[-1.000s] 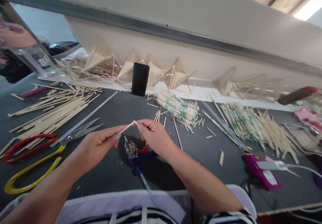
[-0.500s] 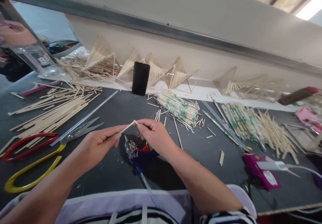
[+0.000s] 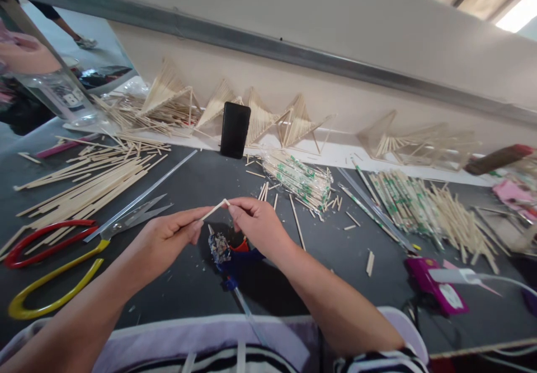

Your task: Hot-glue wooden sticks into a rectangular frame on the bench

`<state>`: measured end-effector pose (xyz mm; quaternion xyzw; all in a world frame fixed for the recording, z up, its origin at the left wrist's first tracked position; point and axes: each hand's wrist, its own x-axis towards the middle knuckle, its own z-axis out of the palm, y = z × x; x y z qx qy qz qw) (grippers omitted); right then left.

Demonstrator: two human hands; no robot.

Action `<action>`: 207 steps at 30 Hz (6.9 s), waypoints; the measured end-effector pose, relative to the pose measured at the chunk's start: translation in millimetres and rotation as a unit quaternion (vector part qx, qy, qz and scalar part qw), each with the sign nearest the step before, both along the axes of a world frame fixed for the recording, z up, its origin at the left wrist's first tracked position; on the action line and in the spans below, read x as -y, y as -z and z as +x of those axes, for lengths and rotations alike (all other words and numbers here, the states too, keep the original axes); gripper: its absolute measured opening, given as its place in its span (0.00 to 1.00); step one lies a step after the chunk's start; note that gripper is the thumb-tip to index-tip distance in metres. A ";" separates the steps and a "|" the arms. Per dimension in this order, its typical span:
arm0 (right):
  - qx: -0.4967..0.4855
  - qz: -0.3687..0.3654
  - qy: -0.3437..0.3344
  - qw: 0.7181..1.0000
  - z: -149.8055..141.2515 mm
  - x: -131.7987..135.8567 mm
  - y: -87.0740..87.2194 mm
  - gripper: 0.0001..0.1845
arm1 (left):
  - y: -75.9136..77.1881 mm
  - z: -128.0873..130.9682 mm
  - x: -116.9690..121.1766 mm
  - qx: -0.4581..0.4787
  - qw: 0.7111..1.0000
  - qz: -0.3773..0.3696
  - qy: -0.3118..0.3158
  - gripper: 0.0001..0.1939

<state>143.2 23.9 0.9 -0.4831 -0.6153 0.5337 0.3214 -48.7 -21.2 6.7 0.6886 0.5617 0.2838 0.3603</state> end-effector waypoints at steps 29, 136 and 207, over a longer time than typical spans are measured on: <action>0.020 0.002 0.002 1.000 0.9 -1.4 9.6 0.14 | 1.8 0.6 -1.5 0.009 1.000 0.020 0.007 0.21; -0.184 -0.201 -0.010 0.962 1.6 -3.7 1.2 0.15 | 5.0 3.1 -5.4 0.015 0.999 0.044 0.008 0.21; -0.192 -0.198 -0.020 0.961 1.1 -6.5 8.7 0.15 | 17.1 -1.4 -10.4 0.014 1.000 -0.018 0.013 0.22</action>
